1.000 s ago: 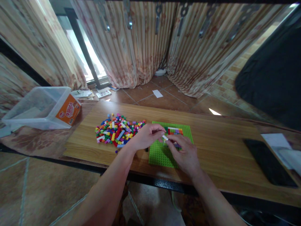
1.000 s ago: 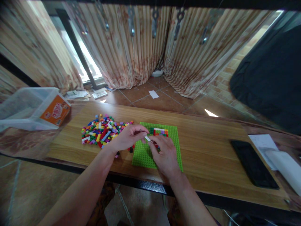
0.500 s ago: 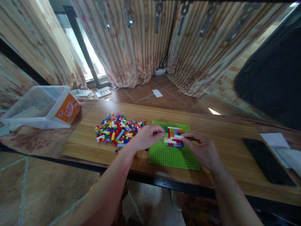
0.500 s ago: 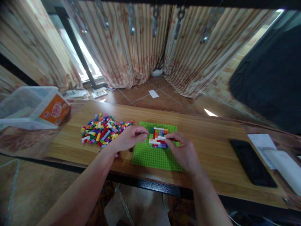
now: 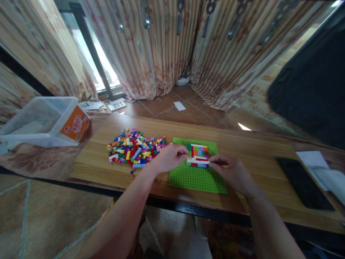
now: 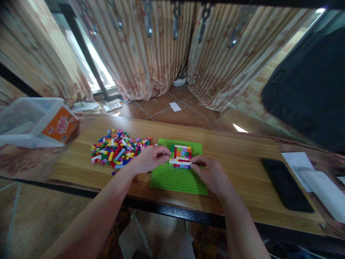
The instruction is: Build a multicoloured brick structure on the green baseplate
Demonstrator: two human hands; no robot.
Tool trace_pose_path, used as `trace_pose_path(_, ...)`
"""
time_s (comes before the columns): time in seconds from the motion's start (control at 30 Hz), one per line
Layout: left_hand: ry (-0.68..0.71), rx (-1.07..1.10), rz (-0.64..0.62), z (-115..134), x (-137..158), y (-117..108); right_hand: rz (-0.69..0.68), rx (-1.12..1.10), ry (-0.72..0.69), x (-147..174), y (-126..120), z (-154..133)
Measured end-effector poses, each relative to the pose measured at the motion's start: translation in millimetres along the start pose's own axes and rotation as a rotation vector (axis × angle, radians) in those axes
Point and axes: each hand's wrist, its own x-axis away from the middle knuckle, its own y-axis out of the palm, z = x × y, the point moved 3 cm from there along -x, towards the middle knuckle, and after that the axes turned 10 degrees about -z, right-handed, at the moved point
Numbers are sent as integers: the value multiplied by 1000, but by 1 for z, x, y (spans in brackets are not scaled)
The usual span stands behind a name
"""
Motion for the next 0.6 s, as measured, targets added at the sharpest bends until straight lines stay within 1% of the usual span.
trace_pose_path(0.2, 3, -9, -17, 0, -1, 1, 5, -18, 26, -1, 3, 3)
trace_pose_path(0.4, 1, -9, 0, -1, -2, 3, 19, -109, 34, -3, 5, 4)
trace_pose_path(0.6, -8, -12, 3, -2, -2, 6, 30, -155, 61, -5, 5, 9)
